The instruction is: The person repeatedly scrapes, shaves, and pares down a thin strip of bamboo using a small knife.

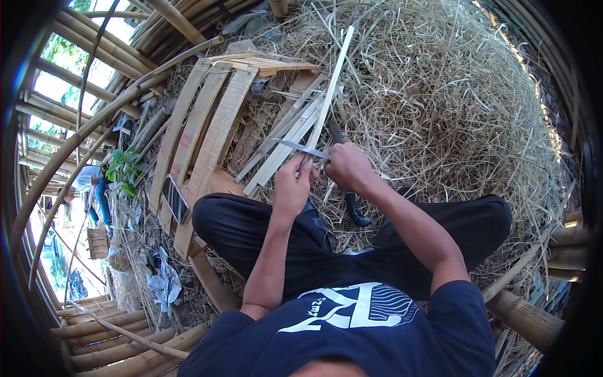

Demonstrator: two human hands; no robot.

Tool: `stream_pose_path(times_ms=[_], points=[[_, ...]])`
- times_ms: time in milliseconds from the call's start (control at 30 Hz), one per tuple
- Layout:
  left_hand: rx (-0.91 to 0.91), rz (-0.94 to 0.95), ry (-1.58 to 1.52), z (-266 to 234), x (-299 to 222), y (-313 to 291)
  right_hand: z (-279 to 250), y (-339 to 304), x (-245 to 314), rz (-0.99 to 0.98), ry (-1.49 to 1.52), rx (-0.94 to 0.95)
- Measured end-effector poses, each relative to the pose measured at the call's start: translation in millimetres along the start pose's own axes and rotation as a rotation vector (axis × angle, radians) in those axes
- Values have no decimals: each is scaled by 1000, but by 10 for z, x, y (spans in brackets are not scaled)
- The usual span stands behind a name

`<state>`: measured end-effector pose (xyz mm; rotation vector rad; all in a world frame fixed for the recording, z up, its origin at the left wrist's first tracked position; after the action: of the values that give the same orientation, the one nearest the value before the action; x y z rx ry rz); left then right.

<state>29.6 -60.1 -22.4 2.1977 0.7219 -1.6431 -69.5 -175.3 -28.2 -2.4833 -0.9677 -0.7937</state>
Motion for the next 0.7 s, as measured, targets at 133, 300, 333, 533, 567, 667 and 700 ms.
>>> stream_pose_path(times_ms=[133, 300, 333, 533, 567, 667, 700], points=[[-4, 2, 176, 73, -127, -15, 84, 61, -118, -23, 27, -36], [10, -25, 171, 170, -16, -134, 153, 170, -424, -69, -97, -109], [19, -28, 169, 181, 11, -141, 169, 170, -474, -43, -127, -110], [23, -87, 235, 59, -125, -341, 113, 474, -1352, 26, -364, -165], [39, -56, 150, 43, -115, -537, -24, 541, -1787, 131, -549, -221], [118, -311, -65, -134, 18, -817, -906, 443, -1943, 656, 159, -438], [75, -341, -105, -129, -37, -767, -798, 545, -1966, 558, 113, -451]])
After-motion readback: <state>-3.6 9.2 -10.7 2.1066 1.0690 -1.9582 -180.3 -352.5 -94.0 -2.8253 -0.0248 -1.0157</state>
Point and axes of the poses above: each hand's wrist, its own y-axis towards the middle knuckle, its own z-axis out of the palm, x = y × z, the point moved 4 cm from there along y, towards the middle knuckle, and after that the axes turned 4 degrees about -x, right-handed, at the moved point
